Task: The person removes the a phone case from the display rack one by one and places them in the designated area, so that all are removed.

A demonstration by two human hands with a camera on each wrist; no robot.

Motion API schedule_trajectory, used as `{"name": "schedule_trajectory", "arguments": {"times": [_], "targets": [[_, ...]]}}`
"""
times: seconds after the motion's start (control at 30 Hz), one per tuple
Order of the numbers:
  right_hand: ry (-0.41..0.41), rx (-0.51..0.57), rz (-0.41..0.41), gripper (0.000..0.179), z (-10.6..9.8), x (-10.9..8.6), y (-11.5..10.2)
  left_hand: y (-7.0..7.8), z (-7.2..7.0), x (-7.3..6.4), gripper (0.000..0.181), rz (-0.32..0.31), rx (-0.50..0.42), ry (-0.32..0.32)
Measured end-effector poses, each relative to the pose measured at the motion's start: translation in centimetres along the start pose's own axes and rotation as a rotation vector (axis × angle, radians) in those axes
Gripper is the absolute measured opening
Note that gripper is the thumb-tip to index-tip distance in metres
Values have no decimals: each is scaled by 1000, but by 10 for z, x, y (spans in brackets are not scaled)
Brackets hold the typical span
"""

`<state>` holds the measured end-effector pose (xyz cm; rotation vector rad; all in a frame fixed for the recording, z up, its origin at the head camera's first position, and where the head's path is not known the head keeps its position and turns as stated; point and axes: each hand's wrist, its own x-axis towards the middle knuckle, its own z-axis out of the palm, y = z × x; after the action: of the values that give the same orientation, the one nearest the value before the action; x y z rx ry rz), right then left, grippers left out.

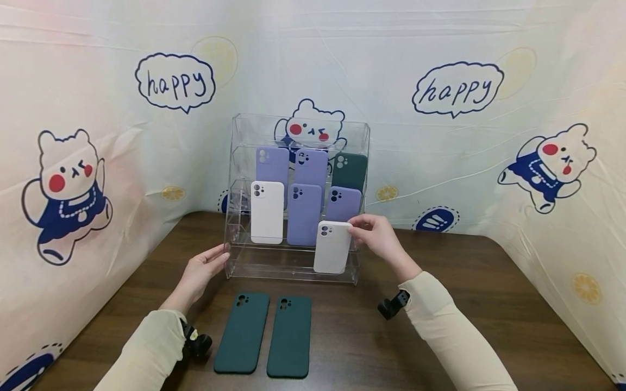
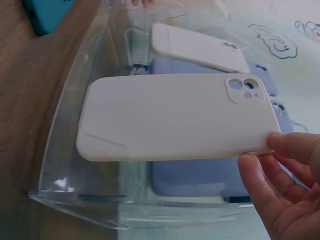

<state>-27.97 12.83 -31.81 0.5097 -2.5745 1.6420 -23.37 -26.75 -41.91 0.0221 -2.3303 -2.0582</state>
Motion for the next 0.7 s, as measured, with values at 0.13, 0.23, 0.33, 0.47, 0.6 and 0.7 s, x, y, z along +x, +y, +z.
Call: {"name": "schedule_trajectory", "arguments": {"times": [0.13, 0.23, 0.33, 0.47, 0.6, 0.7], "targets": [[18, 0, -29, 18, -3, -2, -9, 0, 0, 0, 56, -4, 3, -2], [30, 5, -42, 17, -5, -4, -17, 0, 0, 0, 56, -6, 5, 0], [22, 12, -53, 18, -6, -7, -23, 0, 0, 0, 56, -4, 5, 2], [-15, 24, -62, 19, -5, -12, -26, -1, -1, 1, 55, -1, 4, 4], [-64, 34, -52, 20, -4, -17, -22, -1, -1, 1, 56, -3, 5, 4], [-93, 54, -43, 20, -3, -20, -15, -1, -1, 1, 57, -6, 4, 1]]}}
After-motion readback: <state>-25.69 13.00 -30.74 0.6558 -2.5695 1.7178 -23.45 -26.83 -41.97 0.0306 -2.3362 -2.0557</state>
